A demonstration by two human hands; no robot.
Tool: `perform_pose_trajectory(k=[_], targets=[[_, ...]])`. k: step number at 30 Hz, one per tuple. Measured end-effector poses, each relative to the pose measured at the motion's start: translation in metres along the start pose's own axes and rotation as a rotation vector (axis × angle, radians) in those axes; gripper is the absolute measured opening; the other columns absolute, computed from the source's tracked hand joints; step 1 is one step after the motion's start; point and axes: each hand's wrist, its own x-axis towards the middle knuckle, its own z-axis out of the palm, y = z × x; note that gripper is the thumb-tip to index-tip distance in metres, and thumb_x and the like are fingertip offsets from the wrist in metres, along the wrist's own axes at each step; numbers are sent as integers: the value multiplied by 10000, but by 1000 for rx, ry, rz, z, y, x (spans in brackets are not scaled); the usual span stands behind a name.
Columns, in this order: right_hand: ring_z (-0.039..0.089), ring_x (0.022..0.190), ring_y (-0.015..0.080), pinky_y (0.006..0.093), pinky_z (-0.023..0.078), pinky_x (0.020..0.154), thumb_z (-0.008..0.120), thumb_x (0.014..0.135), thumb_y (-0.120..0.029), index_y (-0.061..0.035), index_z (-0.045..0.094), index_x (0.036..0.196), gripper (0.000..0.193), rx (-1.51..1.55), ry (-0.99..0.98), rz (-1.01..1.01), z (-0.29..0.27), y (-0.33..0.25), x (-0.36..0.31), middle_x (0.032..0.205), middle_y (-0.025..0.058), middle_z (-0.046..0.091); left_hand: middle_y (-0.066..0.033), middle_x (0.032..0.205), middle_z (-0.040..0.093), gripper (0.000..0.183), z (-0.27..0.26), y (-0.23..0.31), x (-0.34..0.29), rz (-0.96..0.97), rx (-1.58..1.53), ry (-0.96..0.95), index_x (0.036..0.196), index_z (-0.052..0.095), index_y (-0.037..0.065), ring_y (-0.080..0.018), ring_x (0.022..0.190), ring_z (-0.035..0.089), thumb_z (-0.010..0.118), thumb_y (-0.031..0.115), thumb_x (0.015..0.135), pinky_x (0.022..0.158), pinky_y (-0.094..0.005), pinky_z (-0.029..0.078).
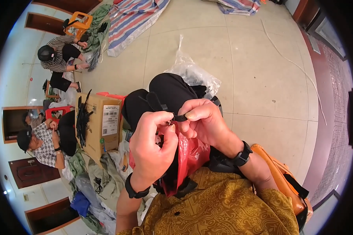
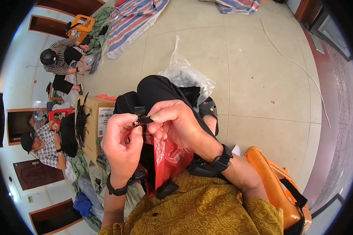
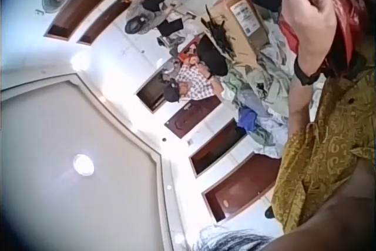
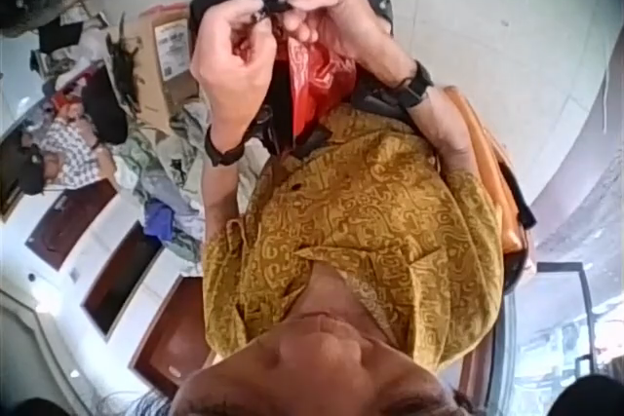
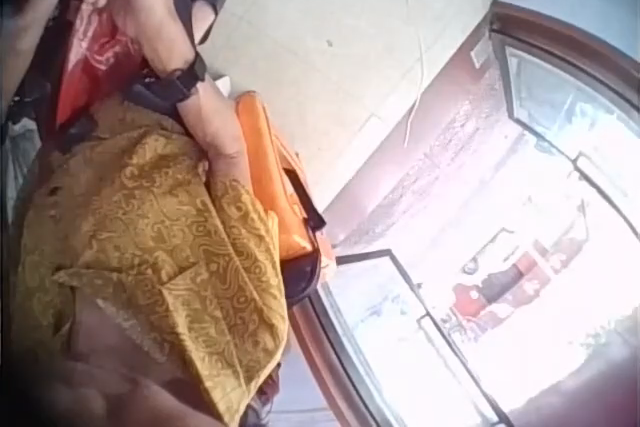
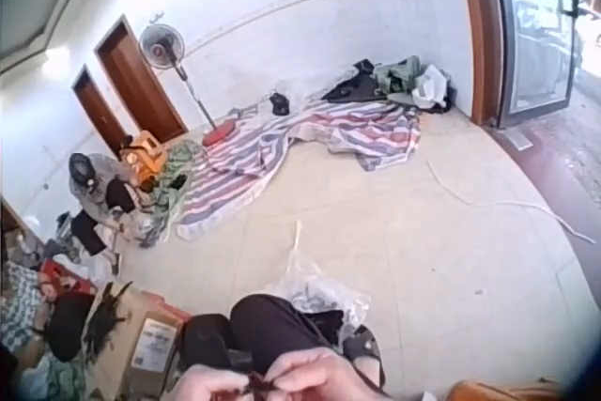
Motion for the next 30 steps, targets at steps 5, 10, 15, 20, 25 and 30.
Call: perform_pose_trajectory(k=[5, 10, 15, 20, 25, 30], targets=[[533, 437, 146, 224, 388, 387, 548, 714, -79, 27, 577, 722, 110, 69, -18, 27, 2, 2, 1, 592, 100, 584, -59, 807, 519, 217, -1, -3, 0, 48, 15, 46, 898, 513, -3, -107, 671, 530, 531, -112, 711, 570, -214, 437], [533, 435, 150, 223, 388, 386, 549, 716, -88, 17, 573, 722, 108, 43, -1, 41, 1, 5, 1, 593, 99, 586, -70, 764, 533, 204, 1, -2, 0, 58, 23, 106, 860, 527, 9, -128, 599, 549, 562, -97, 690, 486, -224, 431], [531, 444, 152, 225, 381, 398, 545, 721, -95, 7, 565, 724, 104, 63, -19, 57, -1, 10, 4, 598, 96, 585, -73, 753, 527, 199, 1, -5, -1, 89, 77, 121, 840, 522, 5, -141, 568, 545, 574, -99, 677, 471, -234, 430], [483, 456, 152, 242, 330, 423, 541, 731, -123, -3, 539, 712, 122, 188, -138, 73, -3, 12, 8, 609, 80, 560, -71, 742, 517, 211, 5, -5, 0, 142, 148, 159, 834, 517, 7, -149, 547, 537, 578, -105, 665, 461, -239, 425], [460, 449, 149, 241, 320, 425, 534, 731, -121, -4, 529, 705, 121, 248, -172, 100, -4, 14, 10, 604, 78, 548, -60, 738, 516, 219, 4, -4, 0, 131, 159, 178, 842, 516, 12, -133, 535, 529, 579, -103, 667, 458, -236, 419], [455, 446, 150, 247, 321, 424, 532, 727, -114, -2, 525, 702, 115, 258, -201, 99, -3, 15, 10, 601, 79, 545, -49, 726, 532, 212, 4, -4, -2, -4, 69, 194, 844, 517, 13, -97, 534, 521, 580, -98, 674, 464, -218, 415]])
